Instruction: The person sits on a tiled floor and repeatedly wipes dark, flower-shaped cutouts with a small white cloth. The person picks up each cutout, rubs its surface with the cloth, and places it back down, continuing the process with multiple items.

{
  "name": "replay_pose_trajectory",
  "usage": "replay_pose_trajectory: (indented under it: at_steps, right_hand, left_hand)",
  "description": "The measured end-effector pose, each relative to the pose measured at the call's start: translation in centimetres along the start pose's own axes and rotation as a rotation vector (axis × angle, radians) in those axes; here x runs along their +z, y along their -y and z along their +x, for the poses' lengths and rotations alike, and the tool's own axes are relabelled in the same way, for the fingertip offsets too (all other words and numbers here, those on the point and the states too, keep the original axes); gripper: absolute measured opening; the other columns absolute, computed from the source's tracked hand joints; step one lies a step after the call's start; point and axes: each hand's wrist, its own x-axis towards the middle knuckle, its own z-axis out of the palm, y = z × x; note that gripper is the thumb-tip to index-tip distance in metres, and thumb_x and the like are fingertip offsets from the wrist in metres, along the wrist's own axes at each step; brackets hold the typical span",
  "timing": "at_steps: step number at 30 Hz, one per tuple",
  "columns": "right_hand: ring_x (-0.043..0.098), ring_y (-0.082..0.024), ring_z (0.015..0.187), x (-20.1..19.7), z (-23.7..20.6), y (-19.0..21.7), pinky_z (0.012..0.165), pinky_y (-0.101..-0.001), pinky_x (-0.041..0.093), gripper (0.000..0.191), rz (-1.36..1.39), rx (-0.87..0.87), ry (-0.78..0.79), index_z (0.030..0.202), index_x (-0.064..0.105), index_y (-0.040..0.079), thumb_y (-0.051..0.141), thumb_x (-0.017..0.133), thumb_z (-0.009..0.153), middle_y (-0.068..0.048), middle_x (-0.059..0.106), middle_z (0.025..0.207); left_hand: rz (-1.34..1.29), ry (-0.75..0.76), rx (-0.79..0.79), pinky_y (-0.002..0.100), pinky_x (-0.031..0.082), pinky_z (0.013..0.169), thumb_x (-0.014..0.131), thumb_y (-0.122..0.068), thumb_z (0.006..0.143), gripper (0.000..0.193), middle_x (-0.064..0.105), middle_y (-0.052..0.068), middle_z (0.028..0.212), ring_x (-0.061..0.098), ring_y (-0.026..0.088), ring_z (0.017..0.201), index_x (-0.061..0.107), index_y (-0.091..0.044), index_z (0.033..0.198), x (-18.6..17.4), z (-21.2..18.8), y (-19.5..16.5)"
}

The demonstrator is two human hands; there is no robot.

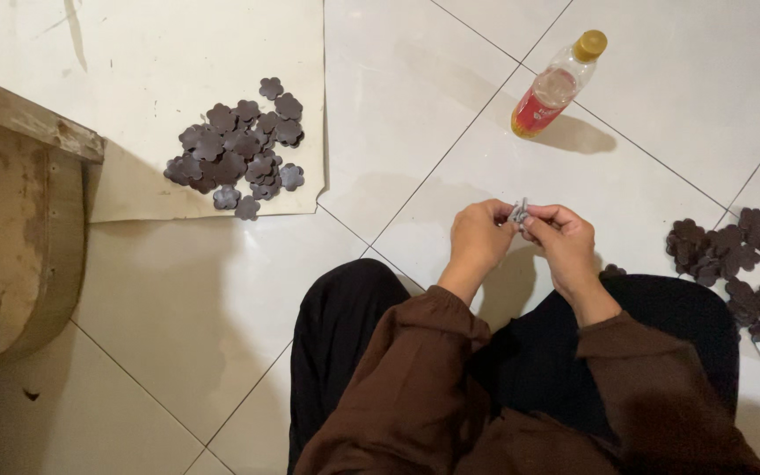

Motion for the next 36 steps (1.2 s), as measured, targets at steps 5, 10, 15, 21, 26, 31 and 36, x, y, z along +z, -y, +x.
replay_pose_trajectory:
  at_steps: [5, 10, 15, 21, 26, 31, 36]
  right_hand:
    - [0.069, -0.007, 0.087, 0.8, 0.0, 0.4, 0.082, -0.0232, 0.056, 0.028, -0.12, -0.02, 0.029, 0.122, 0.067, 0.0, 0.003, 0.066, 0.094, -0.005, 0.074, 0.104]
    - [0.069, -0.013, 0.089, 1.7, 3.1, 0.9, 0.082, -0.0262, 0.055, 0.02, -0.424, -0.208, -0.035, 0.112, 0.073, 0.002, 0.002, 0.069, 0.092, -0.007, 0.072, 0.104]
    - [0.069, -0.033, 0.089, 2.6, 6.3, 0.8, 0.082, -0.0402, 0.055, 0.011, -0.951, -0.607, -0.016, 0.098, 0.076, 0.001, -0.002, 0.072, 0.088, -0.016, 0.069, 0.102]
    - [0.065, -0.038, 0.093, 3.7, 10.8, 1.8, 0.085, -0.0476, 0.054, 0.02, -1.108, -0.804, 0.028, 0.098, 0.076, 0.002, -0.008, 0.063, 0.088, -0.017, 0.066, 0.099]
    - [0.064, -0.039, 0.093, 4.1, 11.0, 1.6, 0.085, -0.0491, 0.052, 0.015, -1.248, -0.811, 0.011, 0.095, 0.075, 0.003, -0.005, 0.064, 0.088, -0.018, 0.066, 0.1]
    - [0.064, -0.039, 0.091, 2.9, 7.2, 0.6, 0.085, -0.0483, 0.053, 0.018, -1.3, -0.752, 0.06, 0.098, 0.075, 0.003, -0.006, 0.062, 0.087, -0.016, 0.065, 0.099]
    - [0.065, -0.037, 0.091, 1.3, 3.3, 0.3, 0.087, -0.0465, 0.054, 0.019, -1.27, -0.697, 0.066, 0.101, 0.075, 0.002, -0.004, 0.064, 0.087, -0.015, 0.066, 0.098]
  left_hand:
    - [0.064, 0.076, 0.042, 0.039, 0.056, 0.086, 0.066, -0.004, 0.083, 0.039, 0.076, 0.014, 0.107, 0.073, 0.032, 0.098, 0.075, -0.011, 0.121, 0.0, 0.0, 0.1]
    - [0.406, 0.189, 0.057, 0.052, 0.049, 0.092, 0.061, -0.006, 0.089, 0.044, 0.062, 0.011, 0.131, 0.056, 0.045, 0.117, 0.065, -0.015, 0.131, 0.2, -0.9, -0.1]
    - [0.865, 0.202, 0.088, 0.065, 0.041, 0.096, 0.066, -0.015, 0.091, 0.035, 0.056, 0.01, 0.128, 0.05, 0.038, 0.126, 0.066, -0.005, 0.123, 0.9, -2.6, 0.2]
    - [0.973, 0.345, 0.047, 0.071, 0.03, 0.103, 0.071, -0.019, 0.085, 0.052, 0.05, 0.009, 0.131, 0.042, 0.041, 0.132, 0.062, -0.001, 0.132, 0.2, -3.0, -0.3]
    - [0.955, 0.328, 0.057, 0.07, 0.026, 0.105, 0.072, -0.018, 0.082, 0.054, 0.044, 0.01, 0.139, 0.035, 0.043, 0.138, 0.061, -0.002, 0.133, -0.2, -2.9, -0.9]
    - [0.955, 0.332, 0.017, 0.071, 0.025, 0.107, 0.073, -0.017, 0.083, 0.062, 0.041, 0.009, 0.142, 0.036, 0.042, 0.137, 0.053, 0.001, 0.139, 0.1, -2.4, -0.2]
    - [0.935, 0.351, -0.018, 0.07, 0.03, 0.105, 0.071, -0.016, 0.085, 0.058, 0.042, 0.01, 0.141, 0.042, 0.04, 0.133, 0.054, -0.002, 0.138, 1.1, -2.5, 1.1]
